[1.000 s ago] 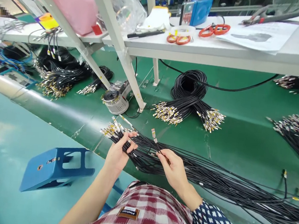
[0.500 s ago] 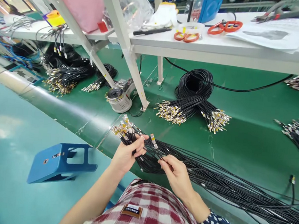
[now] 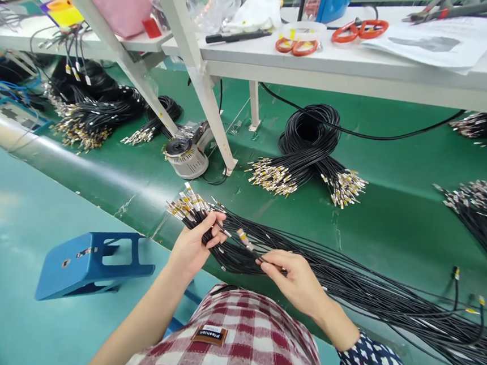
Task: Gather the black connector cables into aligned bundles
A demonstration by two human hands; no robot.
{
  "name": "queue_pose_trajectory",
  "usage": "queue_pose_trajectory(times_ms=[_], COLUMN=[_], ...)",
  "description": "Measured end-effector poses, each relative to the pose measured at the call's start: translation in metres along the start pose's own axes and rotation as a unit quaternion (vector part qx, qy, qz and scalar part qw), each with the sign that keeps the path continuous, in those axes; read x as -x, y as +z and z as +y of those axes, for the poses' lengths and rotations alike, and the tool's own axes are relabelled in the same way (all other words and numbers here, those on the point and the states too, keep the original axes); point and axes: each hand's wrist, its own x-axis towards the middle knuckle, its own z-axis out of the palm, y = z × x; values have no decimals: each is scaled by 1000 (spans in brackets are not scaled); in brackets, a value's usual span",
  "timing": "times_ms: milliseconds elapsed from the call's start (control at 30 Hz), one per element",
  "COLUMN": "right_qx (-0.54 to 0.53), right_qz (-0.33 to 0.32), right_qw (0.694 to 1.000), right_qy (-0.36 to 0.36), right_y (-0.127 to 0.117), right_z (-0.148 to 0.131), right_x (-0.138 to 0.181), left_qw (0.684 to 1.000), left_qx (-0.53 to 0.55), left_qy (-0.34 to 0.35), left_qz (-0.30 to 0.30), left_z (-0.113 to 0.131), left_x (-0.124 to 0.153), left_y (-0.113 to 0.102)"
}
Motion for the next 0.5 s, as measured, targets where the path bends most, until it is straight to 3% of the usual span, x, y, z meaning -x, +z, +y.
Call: queue_pose_trajectory(times_ms=[300, 500], right_qx=[-61, -25], right_qz=[99, -32], right_qw=[993, 999], right_qy=[33, 35], right_y=[-26, -14], right_z=[-20, -36], right_x=[-30, -33], left_qw=[990, 996], left_qx=[-109, -57], left_qy=[17, 52], left_qz=[-90, -54], left_z=[5, 6], left_x=[10, 10], left_y=[0, 3])
